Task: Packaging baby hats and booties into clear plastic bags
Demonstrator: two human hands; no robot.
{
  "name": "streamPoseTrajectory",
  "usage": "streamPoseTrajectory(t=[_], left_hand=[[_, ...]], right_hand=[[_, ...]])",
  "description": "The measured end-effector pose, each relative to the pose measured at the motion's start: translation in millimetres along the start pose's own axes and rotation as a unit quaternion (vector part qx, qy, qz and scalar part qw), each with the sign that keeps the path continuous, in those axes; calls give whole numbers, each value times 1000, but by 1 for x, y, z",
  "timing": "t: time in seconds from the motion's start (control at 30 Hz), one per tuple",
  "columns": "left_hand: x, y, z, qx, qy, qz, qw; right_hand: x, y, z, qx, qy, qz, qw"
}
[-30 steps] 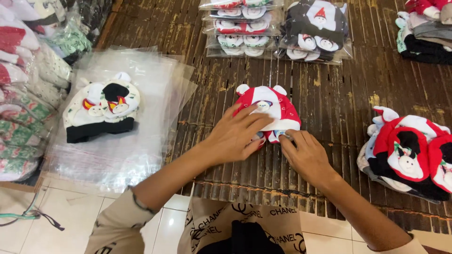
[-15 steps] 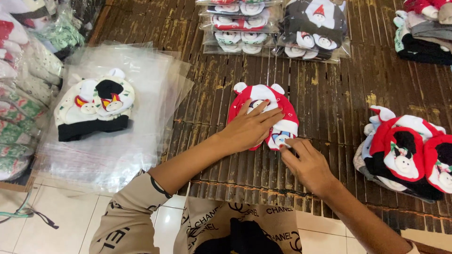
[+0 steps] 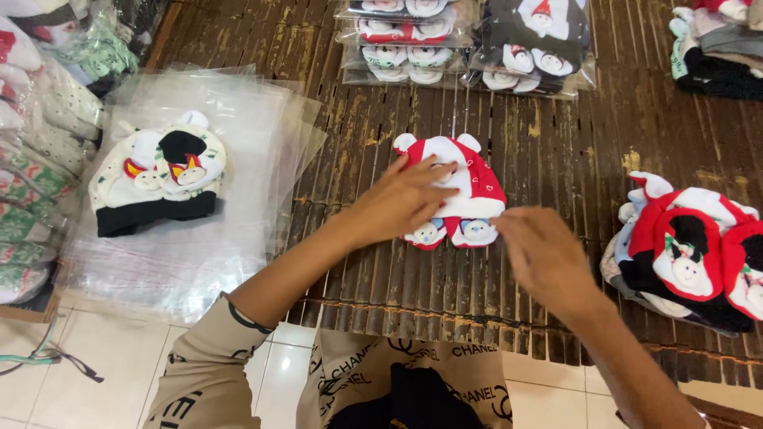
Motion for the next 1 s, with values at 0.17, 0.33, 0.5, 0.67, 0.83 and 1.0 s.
streamPoseTrajectory(t=[0.17,0.33,0.5,0.67,0.83,1.0], left_hand=[[-13,-44,-10,84,-27,-13,996],[-16,-59,-34,108,-26,-5,994],[7,-54,-54,93,32,-63,993],[12,-41,-65,108,44,-18,993],[-3,-54,-78,137,41,29,989],[-159,-98,-114,115,-280,263,916]], right_hand=[[-16,18,18,8,12,29,999],[-60,63,30,-15,-74,24,997],[-82,82,26,-4,-147,-100,984],[-75,96,5,3,-144,-105,984],[-85,88,17,-35,-133,-101,985],[-75,92,14,-95,-100,-21,990]])
Point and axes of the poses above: each hand's wrist, its own z-axis towards the middle knuckle, its own y-axis out of the palm, x = y × z, the point moved 9 cm from there along z, towards the middle knuckle, and after that the axes turned 11 degrees about x, right-handed, at the moved point
